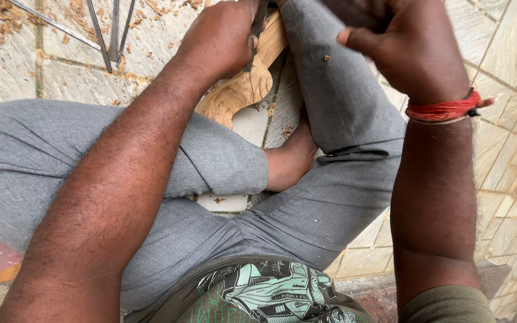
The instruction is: The person sits cross-legged on a tiled floor and carves a wooden piece using a chisel and a wooden mallet. They repeatedly strike the chisel to shape the wood, occasionally adjusting the piece and switching between different chisels.
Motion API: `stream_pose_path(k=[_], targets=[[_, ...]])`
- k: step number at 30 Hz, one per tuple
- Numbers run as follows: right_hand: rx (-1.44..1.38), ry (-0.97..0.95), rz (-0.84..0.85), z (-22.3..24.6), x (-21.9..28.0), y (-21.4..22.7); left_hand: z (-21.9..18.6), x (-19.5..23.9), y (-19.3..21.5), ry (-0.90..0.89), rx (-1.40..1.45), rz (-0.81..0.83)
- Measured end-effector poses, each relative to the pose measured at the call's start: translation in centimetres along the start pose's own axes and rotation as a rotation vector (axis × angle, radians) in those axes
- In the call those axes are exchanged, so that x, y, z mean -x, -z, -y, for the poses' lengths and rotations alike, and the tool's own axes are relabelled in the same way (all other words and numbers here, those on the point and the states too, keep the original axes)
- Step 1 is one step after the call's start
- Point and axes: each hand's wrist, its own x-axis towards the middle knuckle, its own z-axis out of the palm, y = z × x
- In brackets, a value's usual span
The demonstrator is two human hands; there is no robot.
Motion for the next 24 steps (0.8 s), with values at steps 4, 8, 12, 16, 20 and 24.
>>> stream_pose_path(k=[4, 8, 12, 16, 20, 24], targets=[[-0.267, 0.085, -0.126, -0.2, 0.4, -0.5, 0.0, 0.4, 0.3, 0.043, 0.01, 0.013], [-0.372, -0.036, -0.186, -0.5, 2.4, -1.2, 0.3, 2.0, 0.6, 0.192, 0.277, -0.172], [-0.7, -0.071, -0.197, -0.3, 4.7, -3.4, -1.3, 5.7, -1.1, 0.513, 0.798, -0.488], [-0.789, -0.034, -0.16, -0.4, 6.0, -5.0, -3.1, 8.5, -4.5, 0.705, 0.986, -0.697], [-0.642, 0.13, -0.148, 1.6, 6.7, -3.4, -2.7, 8.4, -5.5, 0.628, 1.111, -0.762], [-0.616, 0.241, -0.151, 4.7, 7.1, -1.2, -2.6, 8.5, -5.7, 0.609, 0.977, -0.752]])
